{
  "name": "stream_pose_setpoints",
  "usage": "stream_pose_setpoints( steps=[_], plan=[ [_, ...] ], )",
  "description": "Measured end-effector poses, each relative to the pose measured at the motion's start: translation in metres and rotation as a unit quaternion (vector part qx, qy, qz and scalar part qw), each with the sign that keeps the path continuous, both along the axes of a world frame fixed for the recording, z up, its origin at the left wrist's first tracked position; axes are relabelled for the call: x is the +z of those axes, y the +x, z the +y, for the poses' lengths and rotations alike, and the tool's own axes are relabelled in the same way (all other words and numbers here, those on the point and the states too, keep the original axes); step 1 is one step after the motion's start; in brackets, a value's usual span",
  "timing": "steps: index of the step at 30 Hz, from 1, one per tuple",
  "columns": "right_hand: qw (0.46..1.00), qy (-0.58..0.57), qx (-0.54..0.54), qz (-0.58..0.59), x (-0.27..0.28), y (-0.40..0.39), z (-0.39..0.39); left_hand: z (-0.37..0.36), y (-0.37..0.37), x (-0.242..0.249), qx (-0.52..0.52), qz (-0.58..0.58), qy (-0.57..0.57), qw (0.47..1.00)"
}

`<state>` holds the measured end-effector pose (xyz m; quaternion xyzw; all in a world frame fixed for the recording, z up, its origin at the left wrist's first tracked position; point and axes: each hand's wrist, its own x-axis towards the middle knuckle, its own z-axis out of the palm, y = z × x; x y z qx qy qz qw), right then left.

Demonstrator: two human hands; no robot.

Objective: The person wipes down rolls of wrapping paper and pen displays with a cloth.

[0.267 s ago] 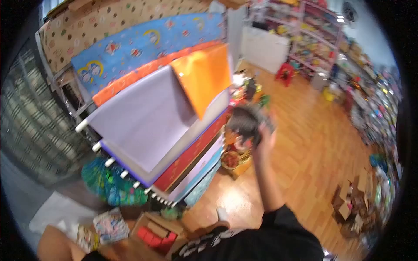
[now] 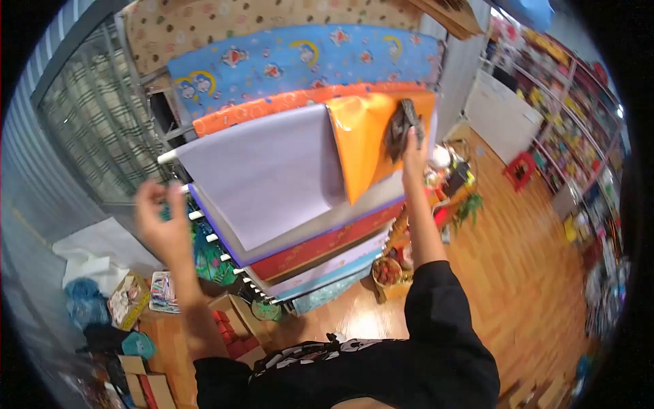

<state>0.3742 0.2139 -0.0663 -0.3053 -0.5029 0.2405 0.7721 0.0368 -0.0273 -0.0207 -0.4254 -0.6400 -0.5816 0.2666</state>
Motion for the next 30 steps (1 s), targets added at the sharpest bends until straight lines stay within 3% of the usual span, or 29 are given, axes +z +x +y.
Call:
stream_pose_setpoints(
  steps=[2,3,6,7,9,10,12,14,15,16,17,19,21,23,24,25,27,28,29,30],
  plan=[
    [0.975,0.062,-0.105,-0.185,-0.024,-0.025,0.037,0.029,-0.004,-0.046,-0.034,-0.147,-0.086,0.985],
    [0.972,0.08,-0.101,-0.197,-0.021,-0.044,0.028,0.038,-0.003,-0.057,-0.064,-0.212,-0.116,0.968],
    [0.91,0.168,-0.113,-0.361,-0.032,-0.081,-0.011,0.067,-0.012,-0.079,-0.082,-0.152,-0.05,0.984],
    [0.91,0.164,-0.109,-0.365,-0.036,-0.083,-0.017,0.068,-0.008,-0.077,-0.081,-0.156,-0.055,0.983],
    [0.831,0.263,-0.096,-0.482,-0.042,-0.084,-0.022,0.07,-0.005,-0.069,-0.09,-0.186,-0.062,0.977],
    [0.828,0.227,-0.096,-0.504,-0.042,-0.073,-0.018,0.071,-0.006,-0.069,-0.094,-0.198,-0.069,0.973],
    [0.845,0.208,-0.193,-0.454,-0.043,-0.042,-0.002,0.073,-0.014,-0.073,-0.1,-0.19,-0.081,0.973],
    [0.967,0.047,-0.055,-0.245,-0.069,-0.001,0.039,0.075,-0.018,-0.076,-0.126,-0.176,-0.06,0.975],
    [0.975,-0.021,-0.153,-0.158,-0.075,-0.005,0.039,0.078,-0.019,-0.079,-0.121,-0.179,-0.063,0.974],
    [0.979,-0.047,-0.14,-0.138,-0.067,-0.009,0.032,0.081,-0.02,-0.081,-0.187,-0.216,-0.02,0.958],
    [0.98,-0.05,-0.132,-0.141,-0.057,-0.021,0.022,0.08,-0.019,-0.081,-0.249,-0.252,0.025,0.935],
    [0.986,0.043,-0.106,-0.124,-0.035,-0.062,-0.001,0.077,-0.023,-0.086,-0.255,-0.284,0.012,0.924],
    [0.96,0.12,-0.133,-0.214,-0.009,-0.122,-0.048,0.075,-0.033,-0.096,-0.303,-0.29,-0.044,0.907],
    [0.907,0.209,-0.106,-0.351,-0.013,-0.168,-0.056,0.075,-0.029,-0.093,-0.314,-0.334,-0.011,0.889],
    [0.914,0.223,-0.066,-0.331,-0.02,-0.202,-0.064,0.074,-0.033,-0.095,-0.301,-0.333,-0.045,0.892],
    [0.886,0.229,-0.091,-0.393,-0.028,-0.222,-0.077,0.072,-0.039,-0.099,-0.288,-0.333,-0.084,0.894],
    [0.851,0.257,-0.079,-0.45,-0.056,-0.24,-0.097,0.082,-0.04,-0.106,-0.323,-0.352,-0.047,0.877],
    [0.835,0.276,0.009,-0.476,-0.076,-0.236,-0.103,0.082,-0.028,-0.094,-0.343,-0.359,-0.014,0.868],
    [0.78,0.31,0.06,-0.541,-0.092,-0.224,-0.105,0.078,-0.022,-0.084,-0.362,-0.366,0.021,0.857],
    [0.727,0.331,0.078,-0.597,-0.112,-0.21,-0.105,0.073,-0.024,-0.079,-0.362,-0.39,-0.024,0.846]
  ],
)
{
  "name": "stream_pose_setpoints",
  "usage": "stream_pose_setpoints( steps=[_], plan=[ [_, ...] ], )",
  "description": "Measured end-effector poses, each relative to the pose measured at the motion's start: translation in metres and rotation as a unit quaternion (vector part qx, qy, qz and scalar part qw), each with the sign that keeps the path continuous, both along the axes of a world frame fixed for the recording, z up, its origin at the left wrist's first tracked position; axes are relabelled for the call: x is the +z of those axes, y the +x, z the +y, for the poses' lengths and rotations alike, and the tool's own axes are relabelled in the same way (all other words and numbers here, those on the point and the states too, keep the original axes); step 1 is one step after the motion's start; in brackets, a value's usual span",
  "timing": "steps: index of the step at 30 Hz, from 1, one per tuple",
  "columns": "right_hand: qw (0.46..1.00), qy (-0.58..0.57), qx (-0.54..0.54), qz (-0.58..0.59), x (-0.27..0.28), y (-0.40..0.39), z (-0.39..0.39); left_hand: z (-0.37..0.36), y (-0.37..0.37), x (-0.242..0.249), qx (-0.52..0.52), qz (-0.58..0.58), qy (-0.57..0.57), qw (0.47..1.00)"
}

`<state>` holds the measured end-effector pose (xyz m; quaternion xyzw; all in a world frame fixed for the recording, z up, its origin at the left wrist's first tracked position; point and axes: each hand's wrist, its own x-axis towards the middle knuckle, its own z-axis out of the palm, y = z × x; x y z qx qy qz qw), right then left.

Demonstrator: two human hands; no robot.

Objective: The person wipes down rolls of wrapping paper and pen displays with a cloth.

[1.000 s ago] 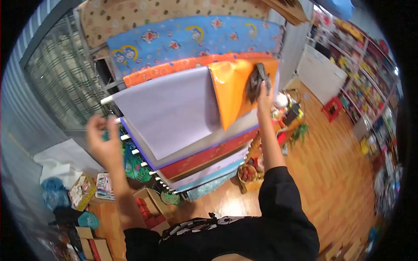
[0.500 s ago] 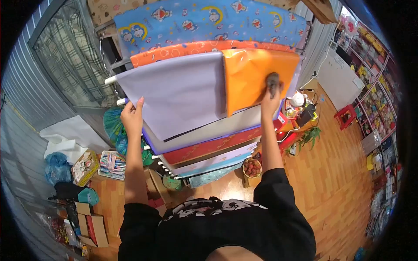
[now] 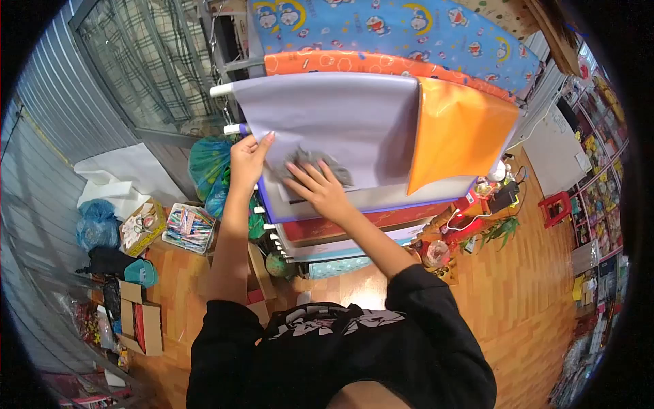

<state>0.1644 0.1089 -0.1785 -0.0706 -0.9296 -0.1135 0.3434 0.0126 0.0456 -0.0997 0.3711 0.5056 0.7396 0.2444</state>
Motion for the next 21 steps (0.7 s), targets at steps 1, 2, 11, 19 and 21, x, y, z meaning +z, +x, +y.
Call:
stream_pose_setpoints(
  steps=[1,2,11,19,21],
  plan=[
    [1.0,-0.005,-0.014,-0.015,-0.01,0.019,0.002,-0.005,-0.006,-0.003,0.003,-0.002,-0.002,1.0],
    [0.999,-0.007,-0.029,-0.028,-0.013,0.039,0.008,-0.009,-0.014,-0.005,-0.004,0.056,-0.06,0.997],
    [0.98,-0.016,-0.11,0.166,0.071,-0.001,0.014,-0.001,-0.015,-0.01,0.003,0.067,-0.019,0.998],
    [0.967,-0.213,0.119,0.068,0.132,0.11,0.032,-0.052,-0.041,0.053,0.157,0.281,-0.038,0.946],
    [0.936,-0.138,0.034,0.323,0.198,0.109,0.038,-0.054,-0.023,0.111,0.274,0.359,0.037,0.892]
  ],
)
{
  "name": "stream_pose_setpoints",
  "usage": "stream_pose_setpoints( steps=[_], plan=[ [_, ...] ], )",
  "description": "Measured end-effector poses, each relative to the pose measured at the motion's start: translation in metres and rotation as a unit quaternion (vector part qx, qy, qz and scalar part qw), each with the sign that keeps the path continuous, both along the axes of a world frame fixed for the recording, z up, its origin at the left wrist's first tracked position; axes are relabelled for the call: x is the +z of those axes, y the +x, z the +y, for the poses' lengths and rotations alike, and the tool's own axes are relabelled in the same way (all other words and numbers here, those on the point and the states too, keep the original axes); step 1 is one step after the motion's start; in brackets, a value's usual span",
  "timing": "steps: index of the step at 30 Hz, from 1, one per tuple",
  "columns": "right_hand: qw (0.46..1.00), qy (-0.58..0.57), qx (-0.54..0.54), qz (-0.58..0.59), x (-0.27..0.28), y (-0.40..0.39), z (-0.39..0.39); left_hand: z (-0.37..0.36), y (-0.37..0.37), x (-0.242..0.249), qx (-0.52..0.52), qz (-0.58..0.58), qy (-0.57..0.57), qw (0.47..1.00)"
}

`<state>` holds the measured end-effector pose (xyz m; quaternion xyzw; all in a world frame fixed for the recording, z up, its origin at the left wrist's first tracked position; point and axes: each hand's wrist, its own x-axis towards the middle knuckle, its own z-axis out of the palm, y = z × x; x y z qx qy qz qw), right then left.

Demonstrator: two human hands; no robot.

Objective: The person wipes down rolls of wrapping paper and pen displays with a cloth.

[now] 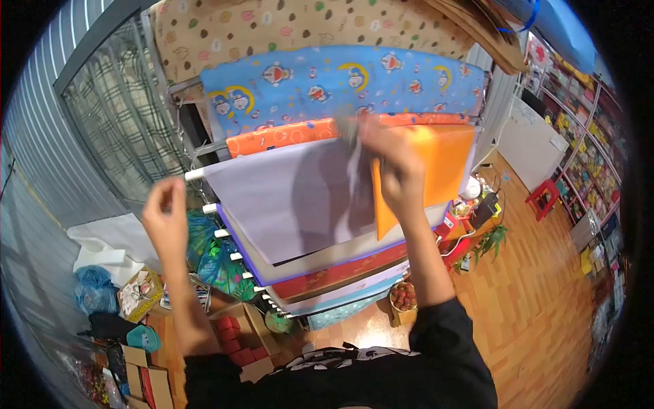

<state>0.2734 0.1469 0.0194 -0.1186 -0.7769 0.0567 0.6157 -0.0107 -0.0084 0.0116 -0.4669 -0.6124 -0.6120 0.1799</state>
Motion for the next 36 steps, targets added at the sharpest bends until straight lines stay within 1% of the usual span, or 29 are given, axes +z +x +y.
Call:
stream_pose_setpoints(
  steps=[1,2,4,5,6,8,9,11,12,13,14,15,16,17,21,22,23,24,25,26,27,28,29,30,32,33,34,35,36],
  plan=[
    [0.995,0.061,-0.033,0.074,0.032,-0.016,-0.002,0.004,0.011,0.029,0.026,0.05,-0.02,0.998],
    [0.989,0.114,-0.038,0.087,0.05,-0.042,0.008,0.016,0.021,0.055,0.051,0.151,0.008,0.987],
    [0.962,0.247,-0.091,0.074,0.07,-0.111,0.033,0.052,0.026,0.096,0.089,0.344,0.055,0.933],
    [0.952,0.28,-0.126,0.006,0.073,-0.13,0.03,0.074,0.019,0.111,0.104,0.429,0.074,0.894],
    [0.935,0.307,-0.161,-0.07,0.072,-0.139,0.029,0.1,0.001,0.117,0.098,0.437,0.057,0.892],
    [0.908,0.353,-0.21,-0.08,0.07,-0.144,0.038,0.13,-0.005,0.119,-0.063,0.254,0.058,0.963],
    [0.911,0.363,-0.18,-0.076,0.07,-0.134,0.045,0.138,-0.008,0.117,-0.075,0.256,0.062,0.962],
    [0.917,0.333,-0.2,-0.09,0.069,-0.093,0.075,0.143,-0.014,0.106,0.043,0.314,0.02,0.948],
    [0.925,0.303,-0.21,-0.097,0.065,-0.07,0.091,0.141,-0.012,0.105,0.04,0.316,0.016,0.948],
    [0.966,0.205,-0.154,-0.037,0.059,-0.044,0.103,0.137,-0.009,0.108,0.038,0.319,-0.004,0.947],
    [0.934,0.257,-0.243,-0.049,0.065,-0.004,0.1,0.134,-0.007,0.11,0.04,0.321,-0.023,0.946],
    [0.935,0.215,-0.28,-0.032,0.059,0.028,0.138,0.132,-0.005,0.111,0.046,0.319,-0.021,0.946],
    [0.925,0.185,-0.329,0.04,0.055,0.051,0.15,0.131,-0.002,0.111,0.047,0.325,-0.023,0.944],
    [0.928,0.169,-0.322,0.076,0.063,0.067,0.147,0.131,-0.002,0.111,0.048,0.329,-0.024,0.943],
    [0.909,0.166,-0.374,0.081,0.062,0.032,0.139,0.13,-0.004,0.112,0.043,0.333,-0.017,0.942],
    [0.891,0.191,-0.41,0.043,0.06,0.013,0.133,0.126,0.001,0.112,0.058,0.343,-0.049,0.936],
    [0.931,0.208,-0.295,0.045,0.065,-0.009,0.118,0.124,0.006,0.113,0.073,0.354,-0.077,0.929],
    [0.912,0.26,-0.31,0.066,0.062,-0.041,0.103,0.125,0.006,0.114,0.072,0.356,-0.076,0.929],
    [0.935,0.267,-0.227,0.052,0.063,-0.073,0.092,0.127,0.003,0.114,0.06,0.347,-0.084,0.932],
    [0.938,0.287,-0.183,0.057,0.062,-0.098,0.068,0.128,-0.001,0.114,0.049,0.339,-0.092,0.935],
    [0.937,0.307,-0.157,0.063,0.06,-0.125,0.057,0.13,-0.004,0.112,0.051,0.342,-0.092,0.934],
    [0.919,0.348,-0.176,0.057,0.064,-0.137,0.045,0.133,-0.009,0.109,0.036,0.34,-0.056,0.938],
    [0.921,0.344,-0.177,0.041,0.065,-0.134,0.047,0.136,-0.011,0.109,0.021,0.338,-0.016,0.941],
    [0.921,0.346,-0.178,0.026,0.069,-0.126,0.052,0.137,-0.012,0.108,0.027,0.342,-0.005,0.939],
    [0.937,0.29,-0.197,-0.008,0.07,-0.086,0.079,0.132,-0.002,0.106,0.069,0.35,-0.006,0.934],
    [0.938,0.263,-0.223,0.029,0.07,-0.059,0.093,0.13,0.001,0.108,0.077,0.349,0.008,0.934],
    [0.916,0.293,-0.271,0.04,0.075,-0.023,0.105,0.128,0.003,0.108,0.075,0.336,-0.019,0.939],
    [0.922,0.211,-0.321,0.049,0.073,0.011,0.125,0.127,0.004,0.108,0.073,0.322,-0.047,0.943],
    [0.917,0.218,-0.334,0.033,0.077,0.05,0.147,0.127,0.005,0.109,0.08,0.317,-0.038,0.944]
  ],
)
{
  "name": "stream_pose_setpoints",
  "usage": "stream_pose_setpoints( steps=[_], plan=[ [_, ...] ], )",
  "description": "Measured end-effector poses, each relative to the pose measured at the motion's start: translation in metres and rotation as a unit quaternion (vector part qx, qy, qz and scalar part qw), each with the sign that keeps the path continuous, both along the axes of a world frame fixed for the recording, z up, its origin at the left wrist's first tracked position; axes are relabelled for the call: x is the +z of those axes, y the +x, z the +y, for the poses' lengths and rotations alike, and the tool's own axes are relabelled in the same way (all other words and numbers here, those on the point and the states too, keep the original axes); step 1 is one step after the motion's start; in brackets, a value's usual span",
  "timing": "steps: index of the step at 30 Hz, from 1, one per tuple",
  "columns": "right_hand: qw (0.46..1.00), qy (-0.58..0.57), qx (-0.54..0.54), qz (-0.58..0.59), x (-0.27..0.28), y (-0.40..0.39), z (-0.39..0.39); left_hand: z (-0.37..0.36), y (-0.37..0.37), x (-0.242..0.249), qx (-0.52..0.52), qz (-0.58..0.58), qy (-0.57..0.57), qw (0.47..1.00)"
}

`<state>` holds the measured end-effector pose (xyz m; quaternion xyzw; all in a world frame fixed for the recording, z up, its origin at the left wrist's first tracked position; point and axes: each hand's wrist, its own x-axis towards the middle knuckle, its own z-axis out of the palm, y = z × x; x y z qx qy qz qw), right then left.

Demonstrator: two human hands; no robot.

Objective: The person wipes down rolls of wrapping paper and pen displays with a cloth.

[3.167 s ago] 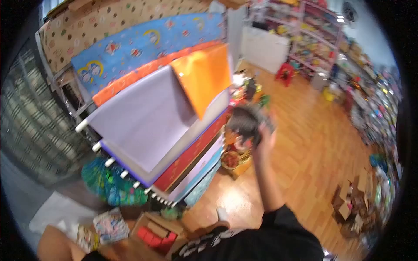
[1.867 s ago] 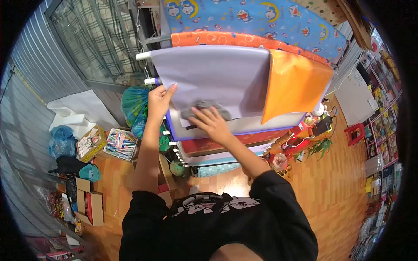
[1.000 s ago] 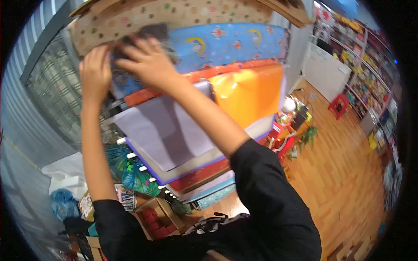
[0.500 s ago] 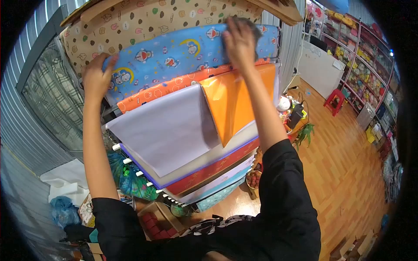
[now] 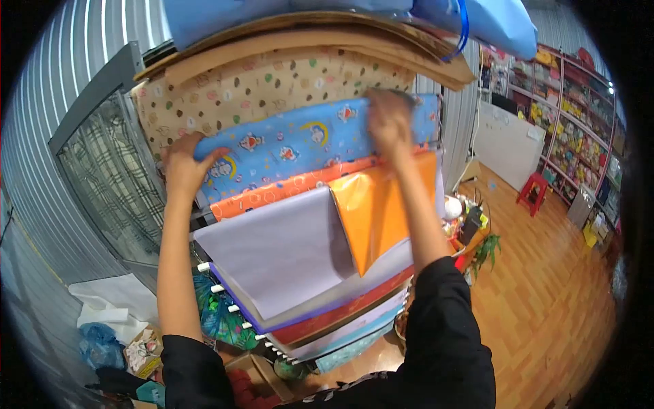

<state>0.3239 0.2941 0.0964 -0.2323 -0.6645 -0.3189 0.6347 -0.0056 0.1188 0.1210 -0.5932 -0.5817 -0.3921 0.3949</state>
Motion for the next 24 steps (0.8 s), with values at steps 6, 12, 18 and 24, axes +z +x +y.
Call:
stream_pose_setpoints(
  steps=[6,12,18,24],
  plan=[
    [0.977,-0.139,-0.1,0.128,0.008,0.092,0.044,0.0,0.001,-0.004,-0.022,0.007,0.023,0.999],
    [0.841,-0.204,0.075,0.495,0.022,0.006,0.036,-0.006,0.002,0.003,-0.031,-0.003,-0.019,0.999],
    [0.954,-0.068,-0.011,0.291,-0.013,-0.171,-0.068,0.001,-0.002,0.0,-0.007,-0.001,-0.052,0.999],
    [0.971,0.065,0.114,-0.199,-0.027,-0.154,-0.075,0.006,-0.009,-0.002,-0.012,0.037,-0.018,0.999]
  ],
)
